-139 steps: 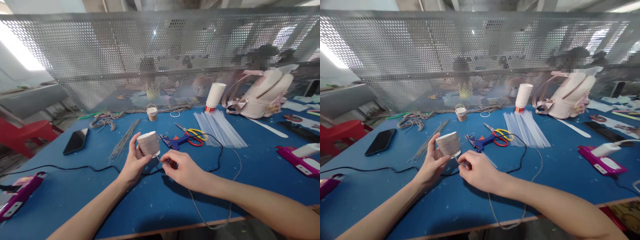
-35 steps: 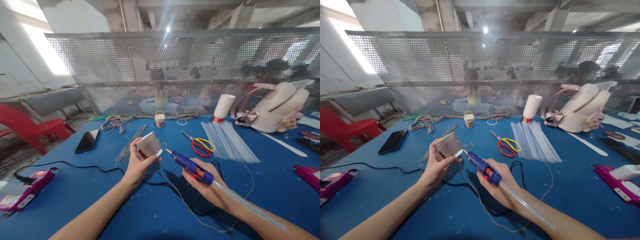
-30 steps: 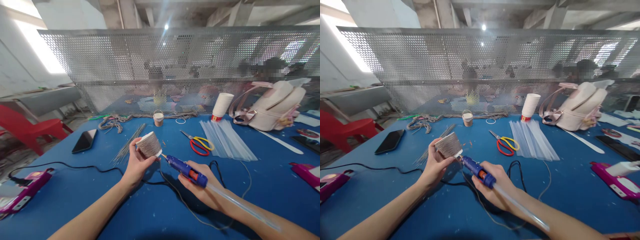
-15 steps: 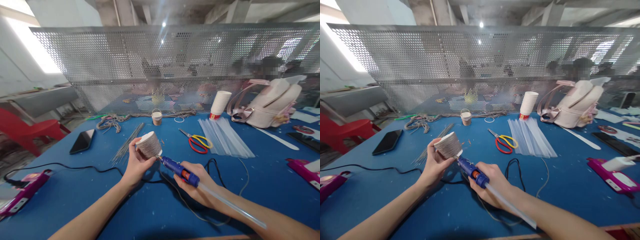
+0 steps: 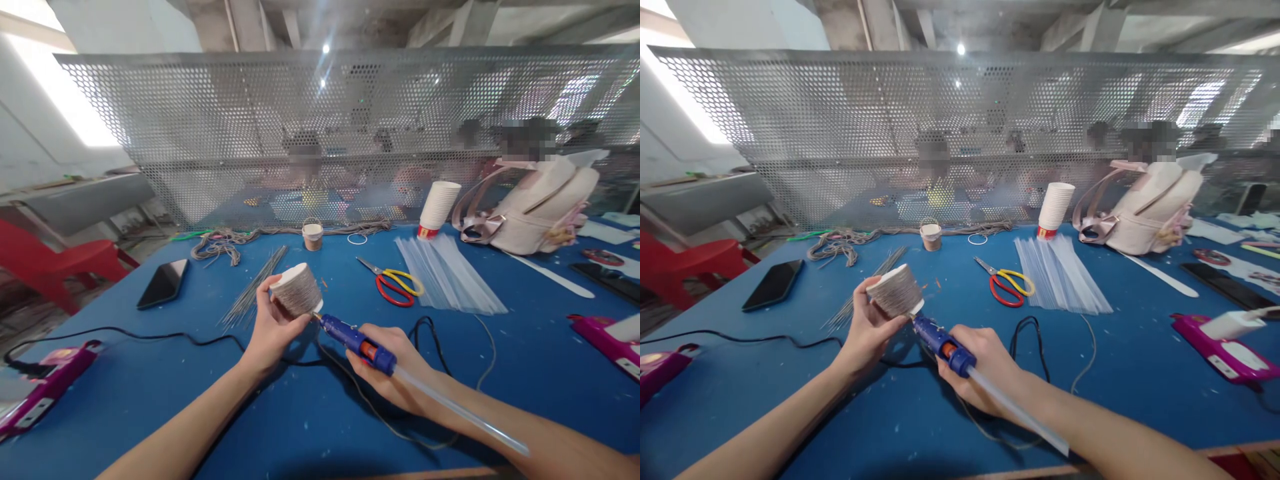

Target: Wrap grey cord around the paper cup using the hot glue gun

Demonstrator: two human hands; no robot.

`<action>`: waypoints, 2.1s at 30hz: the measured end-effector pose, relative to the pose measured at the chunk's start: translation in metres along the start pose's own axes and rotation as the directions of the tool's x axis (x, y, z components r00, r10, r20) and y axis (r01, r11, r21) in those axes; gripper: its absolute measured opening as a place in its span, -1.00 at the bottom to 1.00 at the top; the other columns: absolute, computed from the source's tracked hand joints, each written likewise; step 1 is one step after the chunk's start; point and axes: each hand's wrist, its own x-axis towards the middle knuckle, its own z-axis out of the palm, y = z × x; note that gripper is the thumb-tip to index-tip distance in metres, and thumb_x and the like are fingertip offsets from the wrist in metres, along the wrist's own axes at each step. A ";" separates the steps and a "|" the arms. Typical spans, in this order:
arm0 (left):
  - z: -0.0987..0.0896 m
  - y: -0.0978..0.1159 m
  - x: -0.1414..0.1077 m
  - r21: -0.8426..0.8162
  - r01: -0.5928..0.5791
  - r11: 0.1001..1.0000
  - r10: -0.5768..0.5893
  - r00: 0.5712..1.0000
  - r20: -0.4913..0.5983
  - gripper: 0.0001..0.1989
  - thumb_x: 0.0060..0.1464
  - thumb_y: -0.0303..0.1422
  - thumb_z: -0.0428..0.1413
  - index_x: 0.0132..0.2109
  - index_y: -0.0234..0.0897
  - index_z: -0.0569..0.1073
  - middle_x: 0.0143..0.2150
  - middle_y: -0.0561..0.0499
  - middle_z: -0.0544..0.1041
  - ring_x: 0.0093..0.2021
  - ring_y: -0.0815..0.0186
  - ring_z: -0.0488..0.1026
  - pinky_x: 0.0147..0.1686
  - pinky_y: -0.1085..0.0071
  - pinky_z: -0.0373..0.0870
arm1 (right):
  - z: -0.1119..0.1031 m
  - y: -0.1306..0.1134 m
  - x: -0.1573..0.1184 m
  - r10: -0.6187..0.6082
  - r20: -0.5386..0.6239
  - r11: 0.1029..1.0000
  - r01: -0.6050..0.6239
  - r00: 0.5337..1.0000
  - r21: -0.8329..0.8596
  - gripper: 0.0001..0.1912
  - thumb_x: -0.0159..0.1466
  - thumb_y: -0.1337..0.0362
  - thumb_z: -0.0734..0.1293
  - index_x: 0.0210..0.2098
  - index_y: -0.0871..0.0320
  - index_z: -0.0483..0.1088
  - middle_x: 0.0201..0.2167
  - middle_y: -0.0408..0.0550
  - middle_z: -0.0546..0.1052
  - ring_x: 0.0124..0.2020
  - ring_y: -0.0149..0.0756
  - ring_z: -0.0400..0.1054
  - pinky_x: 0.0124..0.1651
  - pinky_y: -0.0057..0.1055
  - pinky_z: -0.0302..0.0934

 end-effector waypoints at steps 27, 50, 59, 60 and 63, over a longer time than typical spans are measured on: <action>-0.002 0.003 0.001 -0.018 0.004 1.000 -0.003 0.999 0.054 -0.29 -0.18 -0.47 0.33 0.05 -0.01 0.14 -0.07 0.06 0.42 -0.18 0.24 0.53 -0.22 0.26 0.52 | -0.006 -0.006 0.003 0.140 -0.015 0.990 -0.140 0.990 -0.008 -0.75 0.19 0.28 0.25 -0.55 0.08 0.10 -0.67 -0.25 0.24 -0.65 -0.45 0.07 -0.52 -0.49 0.00; -0.006 0.005 0.003 -0.071 0.077 0.995 -0.067 0.990 0.123 -0.23 -0.19 -0.43 0.36 0.11 0.01 0.15 -0.02 0.00 0.44 -0.17 0.18 0.53 -0.27 0.22 0.57 | -0.010 -0.008 0.006 0.237 0.005 0.967 -0.237 0.971 0.098 -0.74 0.18 0.24 0.25 -0.59 0.10 0.11 -0.66 -0.26 0.19 -0.62 -0.46 0.00 -0.53 -0.48 -0.02; -0.009 0.003 0.004 -0.092 0.101 0.991 -0.090 0.989 0.119 -0.23 -0.19 -0.43 0.35 0.13 0.04 0.18 0.04 -0.01 0.42 -0.12 0.14 0.52 -0.27 0.18 0.57 | -0.013 -0.010 0.007 0.289 0.044 0.938 -0.292 0.956 0.185 -0.75 0.16 0.25 0.26 -0.60 0.11 0.12 -0.66 -0.26 0.19 -0.60 -0.45 0.01 -0.53 -0.47 -0.04; -0.010 0.003 0.004 -0.092 0.106 0.990 -0.095 0.988 0.120 -0.23 -0.20 -0.43 0.35 0.13 0.05 0.19 0.05 -0.01 0.41 -0.12 0.14 0.52 -0.27 0.17 0.57 | -0.013 -0.009 0.007 0.295 0.050 0.933 -0.300 0.954 0.200 -0.75 0.16 0.26 0.26 -0.59 0.11 0.13 -0.66 -0.26 0.19 -0.60 -0.45 0.01 -0.53 -0.47 -0.04; -0.009 0.004 0.004 -0.094 0.112 0.989 -0.100 0.987 0.126 -0.23 -0.22 -0.42 0.37 0.12 0.05 0.19 0.03 0.00 0.42 -0.14 0.16 0.52 -0.29 0.22 0.57 | -0.012 -0.010 0.006 0.267 0.041 0.943 -0.270 0.963 0.197 -0.75 0.16 0.26 0.26 -0.59 0.11 0.13 -0.66 -0.26 0.19 -0.60 -0.45 0.01 -0.53 -0.47 -0.05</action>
